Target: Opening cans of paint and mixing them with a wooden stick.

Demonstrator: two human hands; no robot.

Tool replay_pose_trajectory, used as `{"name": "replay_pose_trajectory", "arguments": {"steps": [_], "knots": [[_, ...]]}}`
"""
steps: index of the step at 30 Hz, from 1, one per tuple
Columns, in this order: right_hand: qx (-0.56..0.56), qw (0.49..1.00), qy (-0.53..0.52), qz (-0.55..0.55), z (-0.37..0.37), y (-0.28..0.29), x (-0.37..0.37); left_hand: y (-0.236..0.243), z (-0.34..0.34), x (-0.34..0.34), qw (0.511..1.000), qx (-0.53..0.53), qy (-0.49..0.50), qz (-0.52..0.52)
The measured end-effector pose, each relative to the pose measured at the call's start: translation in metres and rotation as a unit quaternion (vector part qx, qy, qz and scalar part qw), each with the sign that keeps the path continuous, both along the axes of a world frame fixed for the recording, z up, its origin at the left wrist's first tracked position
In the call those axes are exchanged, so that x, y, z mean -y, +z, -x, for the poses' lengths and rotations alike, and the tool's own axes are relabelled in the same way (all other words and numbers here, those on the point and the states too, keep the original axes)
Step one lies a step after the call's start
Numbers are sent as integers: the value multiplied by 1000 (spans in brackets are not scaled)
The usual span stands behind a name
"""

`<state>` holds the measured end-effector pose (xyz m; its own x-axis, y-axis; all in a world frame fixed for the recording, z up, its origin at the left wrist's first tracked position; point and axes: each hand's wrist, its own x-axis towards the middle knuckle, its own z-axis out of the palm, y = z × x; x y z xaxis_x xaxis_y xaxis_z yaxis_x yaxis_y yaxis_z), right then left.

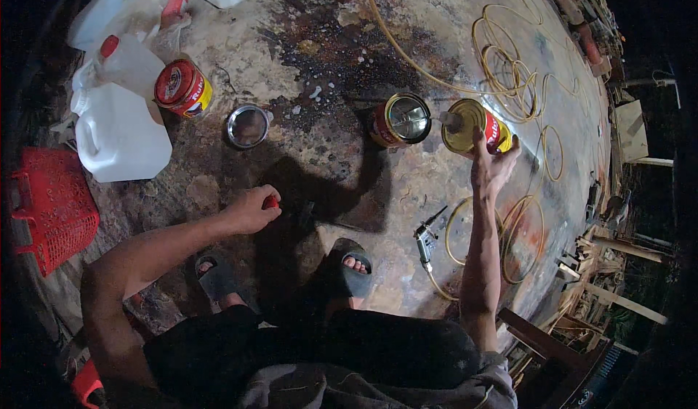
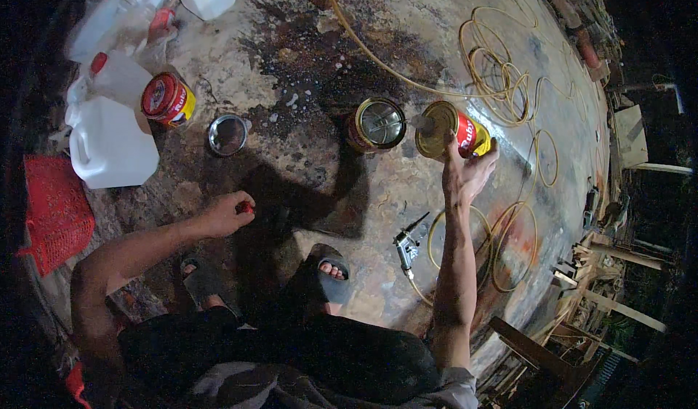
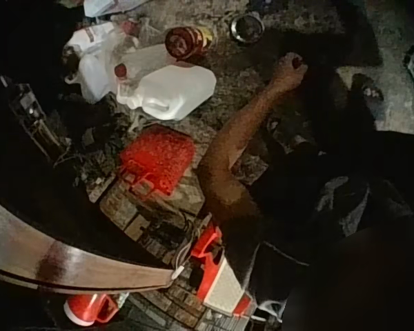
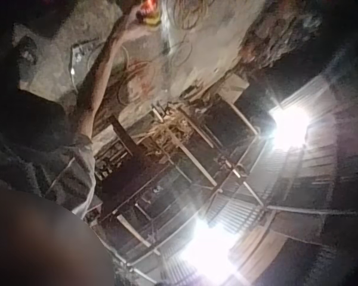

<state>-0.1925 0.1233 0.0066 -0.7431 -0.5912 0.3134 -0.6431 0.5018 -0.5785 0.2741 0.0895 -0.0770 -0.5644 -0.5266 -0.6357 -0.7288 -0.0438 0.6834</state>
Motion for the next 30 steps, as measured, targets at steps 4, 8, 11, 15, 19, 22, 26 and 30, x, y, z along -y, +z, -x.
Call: {"name": "replay_pose_trajectory", "arguments": {"steps": [4,8,11,15,19,22,26,30], "knots": [[-4,1000,-1,-5,2,-1,-1,5,1,2,1000,24,-3,-15],[-1,1000,-13,-8,1,2,-1,3,0,0,1000,22,-6,-3],[-1,1000,-14,-12,-2,5,-2,-2,-2,-2,1000,18,11,2],[-2,1000,-25,-18,-4,7,-2,-5,-4,-2,1000,1,-3,13],[10,1000,-19,-15,-5,9,-2,-1,-3,-2,1000,3,1,4],[-5,1000,-21,-23,-6,9,-1,2,-3,-3,1000,18,-2,9],[-32,999,-33,-21,-6,9,-1,4,-2,-3,1000,25,1,13],[2,1000,-30,-9,-3,9,-1,3,-1,-3,1000,10,17,0]]}}
